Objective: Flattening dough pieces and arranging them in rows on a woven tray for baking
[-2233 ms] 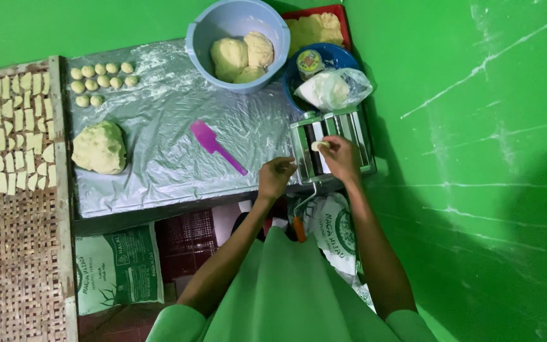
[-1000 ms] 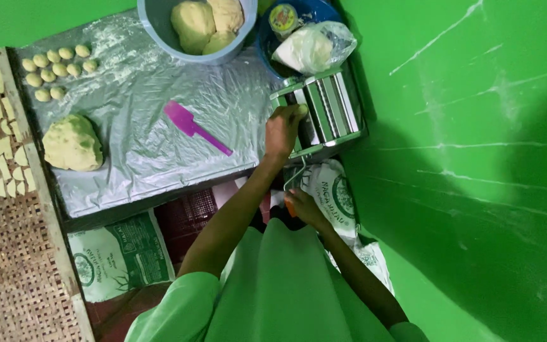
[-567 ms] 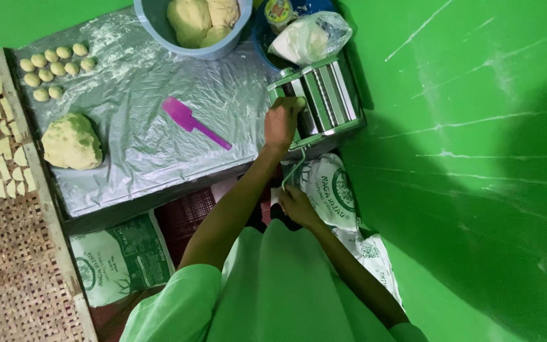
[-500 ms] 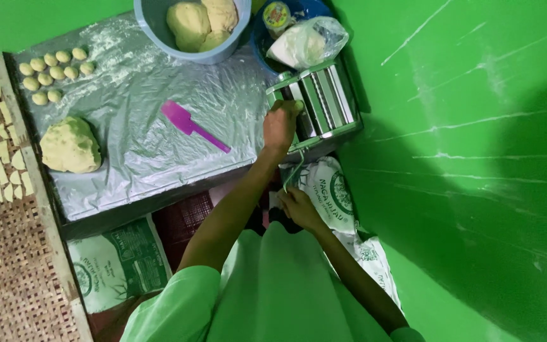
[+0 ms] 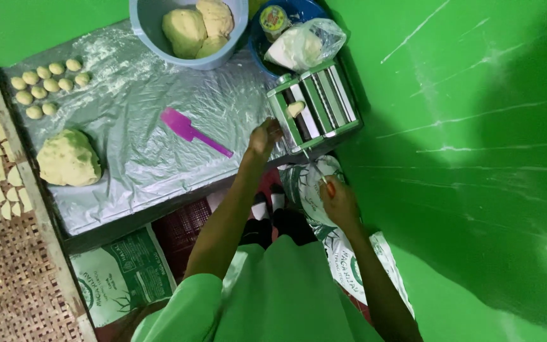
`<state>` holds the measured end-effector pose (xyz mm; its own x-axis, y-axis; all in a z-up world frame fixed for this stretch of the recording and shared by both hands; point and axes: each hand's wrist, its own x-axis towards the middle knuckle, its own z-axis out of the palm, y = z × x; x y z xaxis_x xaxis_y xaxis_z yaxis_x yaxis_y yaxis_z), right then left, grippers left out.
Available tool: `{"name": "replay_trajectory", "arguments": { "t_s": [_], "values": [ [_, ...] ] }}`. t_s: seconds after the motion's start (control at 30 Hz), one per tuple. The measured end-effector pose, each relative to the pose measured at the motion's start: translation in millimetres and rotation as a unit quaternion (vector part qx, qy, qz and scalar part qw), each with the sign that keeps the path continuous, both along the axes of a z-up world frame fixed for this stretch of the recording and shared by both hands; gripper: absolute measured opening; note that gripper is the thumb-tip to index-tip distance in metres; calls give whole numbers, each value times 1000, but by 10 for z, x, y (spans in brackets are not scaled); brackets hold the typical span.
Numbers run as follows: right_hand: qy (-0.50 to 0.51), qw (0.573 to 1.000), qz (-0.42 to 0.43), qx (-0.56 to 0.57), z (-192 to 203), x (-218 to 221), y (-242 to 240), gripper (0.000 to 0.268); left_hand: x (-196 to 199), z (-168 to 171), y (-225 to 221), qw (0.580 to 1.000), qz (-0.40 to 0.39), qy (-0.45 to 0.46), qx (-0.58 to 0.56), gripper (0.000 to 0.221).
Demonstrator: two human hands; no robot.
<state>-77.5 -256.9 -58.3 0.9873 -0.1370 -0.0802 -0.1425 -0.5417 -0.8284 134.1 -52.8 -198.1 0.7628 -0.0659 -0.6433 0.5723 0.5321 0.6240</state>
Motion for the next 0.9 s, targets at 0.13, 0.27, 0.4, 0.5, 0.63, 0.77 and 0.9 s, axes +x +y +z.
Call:
{"name": "replay_trajectory", "arguments": {
  "t_s": [0.13, 0.27, 0.4, 0.5, 0.63, 0.77, 0.9],
  "values": [
    [48, 998, -32, -13, 86, 57, -156, 21, -105, -433, -63, 996, -66, 4, -54, 57],
    [-61, 990, -13, -127, -182, 172, -384, 20, -47, -590, -159, 991, -16, 51, -124, 50],
    [-95, 980, -7, -172, -260, 285, -510, 17, 10, -488, -249, 989, 16, 31, -141, 46],
    [-76, 989, -14, -129, -430, 356, -568, 20, -10, -169, -310, 991, 32, 26, -128, 42],
    [-30, 992, 32, -122, -886, 432, -636, 24, 39, -258, -295, 990, 36, 24, -134, 39],
    [-9, 993, 33, -110, -1131, 439, -470, 30, 38, -481, -306, 986, 50, 47, -151, 38],
    [34, 997, 24, -68, -1663, 413, -115, 32, -25, -314, -301, 986, 49, 42, -154, 41]
  ]
}}
